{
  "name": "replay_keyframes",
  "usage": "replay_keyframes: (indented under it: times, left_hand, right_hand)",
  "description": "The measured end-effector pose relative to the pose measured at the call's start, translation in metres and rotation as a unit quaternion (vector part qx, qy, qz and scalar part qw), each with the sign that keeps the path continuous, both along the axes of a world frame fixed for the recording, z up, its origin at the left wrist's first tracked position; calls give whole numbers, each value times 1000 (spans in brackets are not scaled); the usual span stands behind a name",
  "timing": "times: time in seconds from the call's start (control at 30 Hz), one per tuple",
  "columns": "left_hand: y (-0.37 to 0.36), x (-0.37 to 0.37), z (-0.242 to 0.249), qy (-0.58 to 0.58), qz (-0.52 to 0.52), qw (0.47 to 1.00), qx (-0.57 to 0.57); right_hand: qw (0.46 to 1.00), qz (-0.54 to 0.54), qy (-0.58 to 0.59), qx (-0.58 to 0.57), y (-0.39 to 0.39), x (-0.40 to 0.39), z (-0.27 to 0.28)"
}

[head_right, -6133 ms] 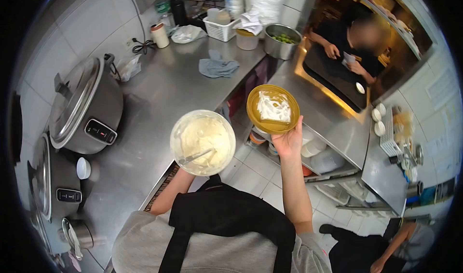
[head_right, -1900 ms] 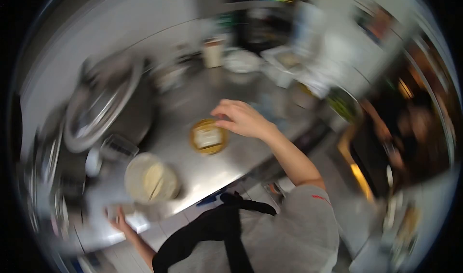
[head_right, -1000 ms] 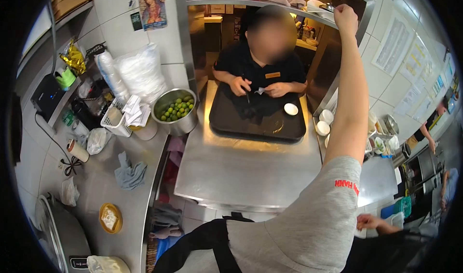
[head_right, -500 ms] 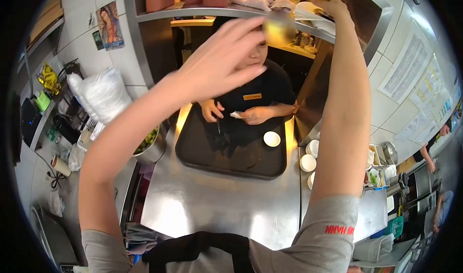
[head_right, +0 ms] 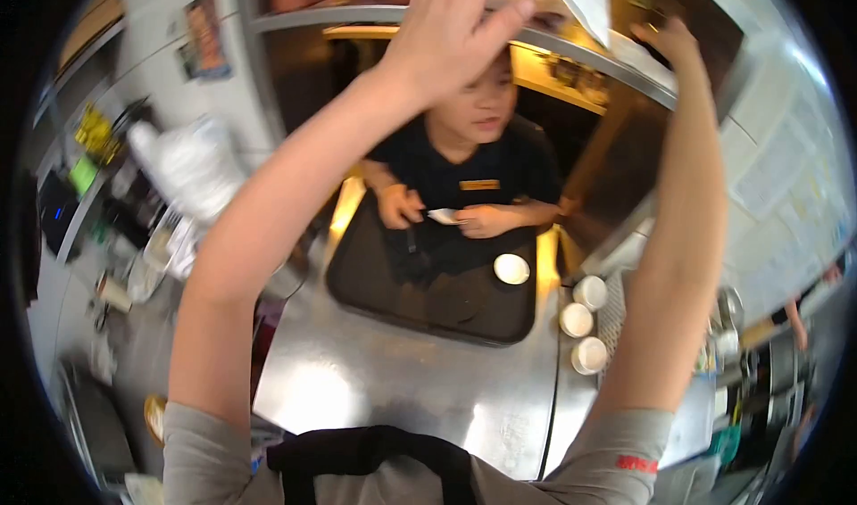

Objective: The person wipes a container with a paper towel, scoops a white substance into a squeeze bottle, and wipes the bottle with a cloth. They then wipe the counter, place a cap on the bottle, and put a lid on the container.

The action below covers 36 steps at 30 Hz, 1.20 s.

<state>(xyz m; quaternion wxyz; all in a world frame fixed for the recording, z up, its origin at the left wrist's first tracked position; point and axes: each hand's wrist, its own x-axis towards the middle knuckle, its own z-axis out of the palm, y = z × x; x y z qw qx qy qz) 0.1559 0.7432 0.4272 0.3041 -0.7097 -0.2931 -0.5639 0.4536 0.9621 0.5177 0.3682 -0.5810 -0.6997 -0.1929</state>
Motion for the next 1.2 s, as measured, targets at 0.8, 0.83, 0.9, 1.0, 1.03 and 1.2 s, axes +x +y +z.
replay_keyframes:
  times: [0.8, 0.83, 0.9, 1.0, 1.03, 1.2]
  left_hand:
    - [-753, -96, -242, -553, 368, 701, -260]
    - [-767, -91, -247, -554, 367, 701, -258]
    - [-789, -81, -262, -650, 226, 705, -171]
    - [-821, -69, -284, -654, 251, 699, -147]
    - [-835, -66, -286, -662, 266, 688, -137]
    - [-884, -40, -294, -717, 294, 621, -119]
  right_hand:
    - [85, 746, -111, -650, -762, -471, -357]
    - [28, 743, -154, -650, -790, -469, -358]
    - [-48, 720, -189, -666, -826, -468, -389]
    - [-132, 636, -230, -725, -873, -462, -400]
    - [-103, 680, -236, -687, -887, -461, -401]
    - [-208, 636, -252, -699, -930, -482, -359]
